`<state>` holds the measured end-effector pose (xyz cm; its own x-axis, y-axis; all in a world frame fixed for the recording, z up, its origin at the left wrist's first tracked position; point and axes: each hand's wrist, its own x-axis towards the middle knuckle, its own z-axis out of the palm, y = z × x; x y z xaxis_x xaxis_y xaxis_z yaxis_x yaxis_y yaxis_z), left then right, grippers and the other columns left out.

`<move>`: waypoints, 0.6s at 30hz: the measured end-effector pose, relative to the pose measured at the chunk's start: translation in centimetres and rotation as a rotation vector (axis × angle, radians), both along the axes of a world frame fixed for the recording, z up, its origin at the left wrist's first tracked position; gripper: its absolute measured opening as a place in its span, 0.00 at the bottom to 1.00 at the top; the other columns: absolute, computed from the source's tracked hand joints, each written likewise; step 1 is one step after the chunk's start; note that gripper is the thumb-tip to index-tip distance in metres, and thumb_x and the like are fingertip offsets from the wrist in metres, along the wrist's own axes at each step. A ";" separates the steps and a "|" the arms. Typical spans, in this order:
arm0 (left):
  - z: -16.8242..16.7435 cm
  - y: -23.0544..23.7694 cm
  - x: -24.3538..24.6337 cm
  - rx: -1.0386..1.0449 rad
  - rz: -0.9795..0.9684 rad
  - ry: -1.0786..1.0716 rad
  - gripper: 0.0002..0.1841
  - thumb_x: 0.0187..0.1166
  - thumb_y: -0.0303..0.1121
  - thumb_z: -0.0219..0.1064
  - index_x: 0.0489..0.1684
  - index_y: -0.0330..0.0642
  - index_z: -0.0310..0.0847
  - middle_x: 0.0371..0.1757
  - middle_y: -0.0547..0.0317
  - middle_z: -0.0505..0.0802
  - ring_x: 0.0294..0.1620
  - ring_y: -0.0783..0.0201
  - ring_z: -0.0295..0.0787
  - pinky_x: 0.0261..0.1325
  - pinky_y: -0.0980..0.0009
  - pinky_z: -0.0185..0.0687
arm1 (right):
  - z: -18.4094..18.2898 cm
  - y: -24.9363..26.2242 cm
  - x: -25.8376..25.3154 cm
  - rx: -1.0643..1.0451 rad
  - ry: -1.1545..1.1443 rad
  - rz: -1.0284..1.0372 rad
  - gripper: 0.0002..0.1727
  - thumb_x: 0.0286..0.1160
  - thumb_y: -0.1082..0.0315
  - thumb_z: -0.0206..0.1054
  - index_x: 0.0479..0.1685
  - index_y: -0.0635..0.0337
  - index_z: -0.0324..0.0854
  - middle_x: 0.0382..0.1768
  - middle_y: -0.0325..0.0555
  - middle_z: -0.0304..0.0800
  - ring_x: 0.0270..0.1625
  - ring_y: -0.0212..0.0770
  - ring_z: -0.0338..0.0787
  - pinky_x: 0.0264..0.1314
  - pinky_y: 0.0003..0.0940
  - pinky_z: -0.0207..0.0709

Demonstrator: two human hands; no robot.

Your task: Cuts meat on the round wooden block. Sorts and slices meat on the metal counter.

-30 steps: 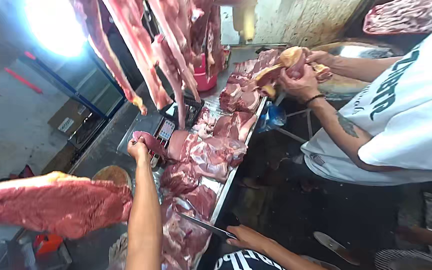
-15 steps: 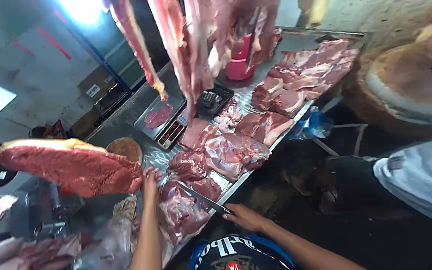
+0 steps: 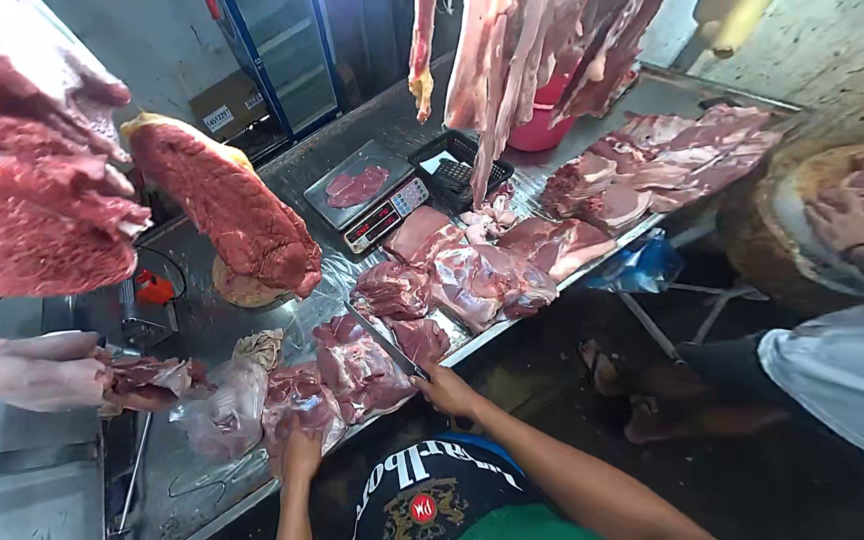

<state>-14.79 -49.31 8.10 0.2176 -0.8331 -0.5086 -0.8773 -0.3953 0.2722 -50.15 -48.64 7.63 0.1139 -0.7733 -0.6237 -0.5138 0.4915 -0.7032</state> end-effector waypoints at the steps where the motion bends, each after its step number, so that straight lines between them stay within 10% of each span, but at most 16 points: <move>1: -0.6 0.3 -0.4 0.071 -0.032 -0.040 0.47 0.77 0.47 0.70 0.96 0.41 0.48 0.74 0.35 0.85 0.74 0.38 0.84 0.76 0.36 0.76 | -0.1 0.7 1.0 0.010 -0.008 -0.022 0.26 0.89 0.44 0.56 0.67 0.57 0.76 0.36 0.53 0.89 0.32 0.49 0.91 0.42 0.51 0.88; 14: -4.1 1.7 2.7 0.256 -0.247 -0.065 0.51 0.78 0.48 0.64 0.99 0.51 0.31 0.59 0.39 0.93 0.61 0.41 0.92 0.63 0.39 0.85 | -0.3 7.7 5.3 0.051 0.051 -0.079 0.24 0.88 0.43 0.56 0.60 0.55 0.77 0.33 0.49 0.88 0.30 0.45 0.90 0.39 0.47 0.87; 18: -3.2 2.1 4.5 0.182 -0.286 0.010 0.37 0.82 0.46 0.63 0.94 0.51 0.59 0.70 0.41 0.89 0.72 0.42 0.86 0.74 0.38 0.78 | -0.7 8.3 5.7 0.056 0.028 -0.029 0.25 0.88 0.43 0.56 0.61 0.55 0.77 0.32 0.49 0.88 0.29 0.45 0.91 0.38 0.46 0.88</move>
<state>-10.31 -47.24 4.92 -0.0175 -0.7550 -0.6555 -0.9572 -0.1768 0.2292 -44.45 -40.34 6.94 0.0736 -0.7399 -0.6687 -0.5180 0.5447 -0.6596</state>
